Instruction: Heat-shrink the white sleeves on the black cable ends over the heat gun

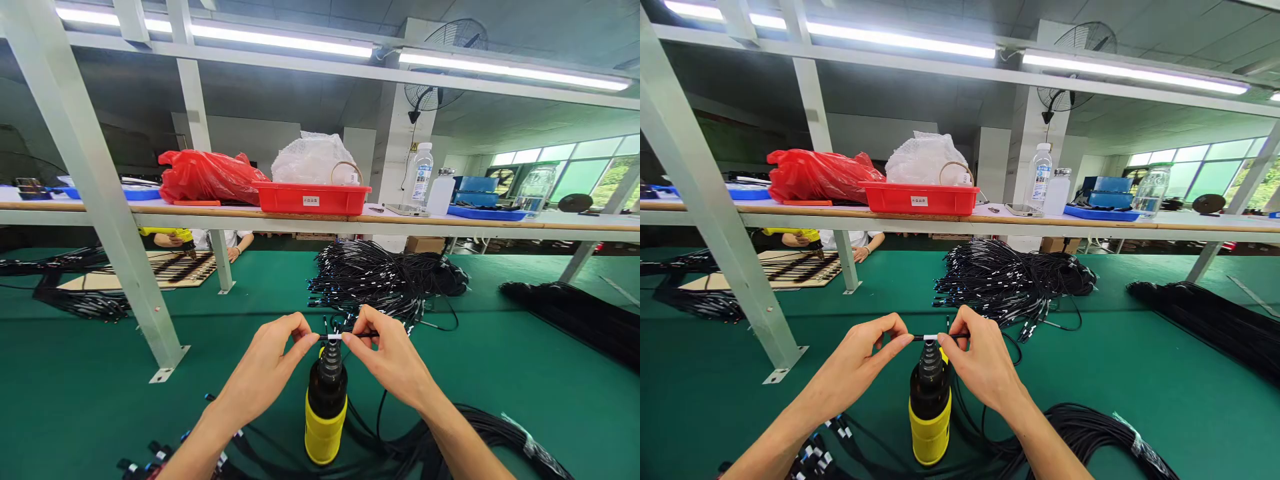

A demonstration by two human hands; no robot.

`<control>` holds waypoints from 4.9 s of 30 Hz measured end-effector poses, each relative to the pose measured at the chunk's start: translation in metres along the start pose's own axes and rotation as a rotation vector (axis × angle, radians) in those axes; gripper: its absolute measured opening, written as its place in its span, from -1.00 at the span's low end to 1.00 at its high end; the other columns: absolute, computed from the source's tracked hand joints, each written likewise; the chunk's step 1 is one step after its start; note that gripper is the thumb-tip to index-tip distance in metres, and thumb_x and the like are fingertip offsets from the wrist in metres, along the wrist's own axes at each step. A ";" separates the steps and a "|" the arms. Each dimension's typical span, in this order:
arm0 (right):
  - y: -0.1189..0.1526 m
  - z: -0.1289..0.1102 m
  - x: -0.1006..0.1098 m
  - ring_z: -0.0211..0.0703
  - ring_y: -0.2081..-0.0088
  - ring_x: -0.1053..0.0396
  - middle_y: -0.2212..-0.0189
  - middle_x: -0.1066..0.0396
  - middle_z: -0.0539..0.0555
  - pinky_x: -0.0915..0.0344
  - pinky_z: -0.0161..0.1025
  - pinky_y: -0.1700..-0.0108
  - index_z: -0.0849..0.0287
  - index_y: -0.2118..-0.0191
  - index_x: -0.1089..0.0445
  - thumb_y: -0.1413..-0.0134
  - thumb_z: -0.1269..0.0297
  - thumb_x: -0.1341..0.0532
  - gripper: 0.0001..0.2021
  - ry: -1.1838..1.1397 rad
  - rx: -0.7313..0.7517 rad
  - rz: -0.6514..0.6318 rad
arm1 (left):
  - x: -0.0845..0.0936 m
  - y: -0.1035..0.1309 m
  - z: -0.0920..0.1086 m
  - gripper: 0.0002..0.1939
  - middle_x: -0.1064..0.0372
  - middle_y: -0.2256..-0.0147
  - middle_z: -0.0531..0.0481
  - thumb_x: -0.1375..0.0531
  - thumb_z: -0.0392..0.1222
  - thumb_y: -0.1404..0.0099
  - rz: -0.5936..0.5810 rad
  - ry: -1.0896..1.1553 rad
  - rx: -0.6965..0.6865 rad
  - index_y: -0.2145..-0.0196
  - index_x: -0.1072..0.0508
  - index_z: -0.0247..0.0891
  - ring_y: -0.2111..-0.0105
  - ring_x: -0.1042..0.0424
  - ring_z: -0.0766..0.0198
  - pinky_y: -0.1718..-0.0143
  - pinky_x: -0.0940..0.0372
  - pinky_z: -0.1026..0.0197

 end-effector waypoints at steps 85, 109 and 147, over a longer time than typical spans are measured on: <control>-0.001 -0.002 0.003 -0.27 0.42 -0.28 0.46 -0.42 -0.05 -0.13 -0.36 0.40 0.16 0.41 -0.38 -0.15 0.36 -0.19 -0.88 -0.065 0.043 -0.052 | -0.002 0.003 -0.013 -0.81 -0.35 0.27 0.09 -0.04 0.02 -0.37 0.030 0.027 0.038 0.29 -0.33 -0.10 0.21 -0.26 0.16 0.17 -0.10 0.17; 0.004 -0.007 0.002 -0.30 0.51 -0.14 0.57 -0.30 -0.08 -0.02 -0.33 0.46 0.17 0.48 -0.34 -0.28 0.19 -0.09 -0.68 0.000 0.073 -0.105 | -0.006 0.001 -0.004 -0.59 -0.32 0.44 0.08 0.09 0.07 -0.43 0.030 -0.006 -0.008 0.48 -0.26 -0.17 0.34 -0.28 0.19 0.26 -0.12 0.18; 0.008 0.152 0.007 0.04 0.03 -0.41 0.07 -0.47 0.17 -0.35 0.03 0.02 0.15 0.04 -0.40 -0.09 0.08 -0.17 -0.63 0.050 -0.155 0.033 | -0.073 0.087 -0.271 -0.77 -0.49 0.28 0.01 -0.05 -0.42 -0.09 -0.398 -0.580 0.165 0.35 -0.40 -0.15 0.18 -0.39 0.13 0.06 -0.11 0.09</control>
Point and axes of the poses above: each hand's wrist, its own y-axis away from the middle knuckle, its own x-axis out of the back of the hand, z = x × y, the point moved 10 cm from there along -y, towards the middle knuckle
